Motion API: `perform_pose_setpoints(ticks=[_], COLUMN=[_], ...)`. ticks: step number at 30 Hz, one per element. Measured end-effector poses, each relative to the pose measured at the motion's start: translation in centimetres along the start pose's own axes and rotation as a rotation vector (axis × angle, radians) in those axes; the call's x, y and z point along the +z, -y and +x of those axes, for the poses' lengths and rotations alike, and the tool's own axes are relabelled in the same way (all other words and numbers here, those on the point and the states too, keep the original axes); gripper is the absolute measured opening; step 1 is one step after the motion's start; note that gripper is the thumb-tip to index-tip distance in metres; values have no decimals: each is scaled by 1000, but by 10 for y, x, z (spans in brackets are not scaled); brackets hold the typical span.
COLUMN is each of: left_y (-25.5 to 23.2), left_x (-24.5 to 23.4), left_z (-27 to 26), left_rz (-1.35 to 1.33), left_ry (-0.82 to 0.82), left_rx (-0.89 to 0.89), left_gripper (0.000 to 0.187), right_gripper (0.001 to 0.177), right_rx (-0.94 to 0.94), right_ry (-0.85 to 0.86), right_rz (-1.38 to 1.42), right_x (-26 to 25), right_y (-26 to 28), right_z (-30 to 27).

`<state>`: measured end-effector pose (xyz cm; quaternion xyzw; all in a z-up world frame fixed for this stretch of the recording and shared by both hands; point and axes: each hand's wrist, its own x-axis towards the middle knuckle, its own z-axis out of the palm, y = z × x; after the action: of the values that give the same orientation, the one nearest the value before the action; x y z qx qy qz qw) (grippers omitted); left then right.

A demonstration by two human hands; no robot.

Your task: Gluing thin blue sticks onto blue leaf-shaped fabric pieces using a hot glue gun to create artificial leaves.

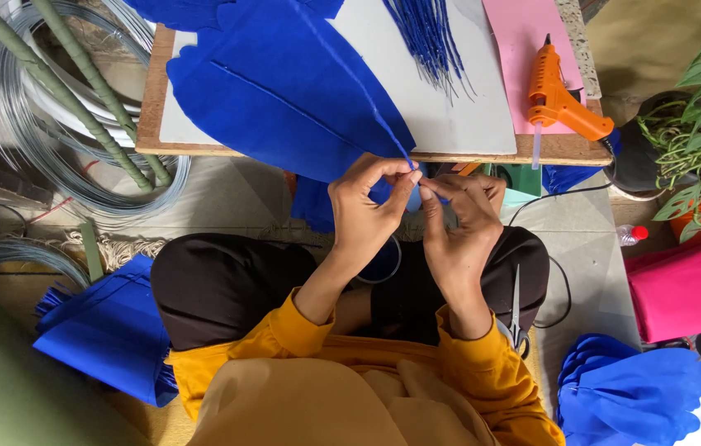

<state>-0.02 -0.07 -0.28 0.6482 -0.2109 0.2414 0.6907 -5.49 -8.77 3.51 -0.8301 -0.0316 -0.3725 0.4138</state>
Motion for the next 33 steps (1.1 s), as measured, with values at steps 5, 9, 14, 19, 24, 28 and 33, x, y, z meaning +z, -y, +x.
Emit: perform_pose_setpoints(ticks=[5, 9, 14, 19, 24, 28, 33], left_y=[6, 7, 9, 2, -2, -2, -1], left_x=[-3, -5, -5, -3, -3, 1, 5], left_z=[4, 6, 5, 6, 3, 1, -2], left_rz=[-160, -230, -237, -233, -96, -36, -3], left_ry=[76, 116, 117, 127, 76, 48, 21], left_rx=[-137, -212, -214, -227, -202, -185, -145], left_gripper=[7, 8, 7, 7, 7, 7, 7], right_gripper=[7, 19, 26, 12, 7, 7, 2], right_rx=[105, 294, 429, 416, 273, 113, 0], right_ry=[44, 57, 117, 133, 43, 53, 31], right_rz=[187, 451, 557, 584, 475, 272, 15], right_x=[3, 3, 0, 7, 11, 1, -4], right_y=[-42, -27, -38, -53, -62, -36, -11], right_z=[-7, -1, -6, -11, -20, -9, -2])
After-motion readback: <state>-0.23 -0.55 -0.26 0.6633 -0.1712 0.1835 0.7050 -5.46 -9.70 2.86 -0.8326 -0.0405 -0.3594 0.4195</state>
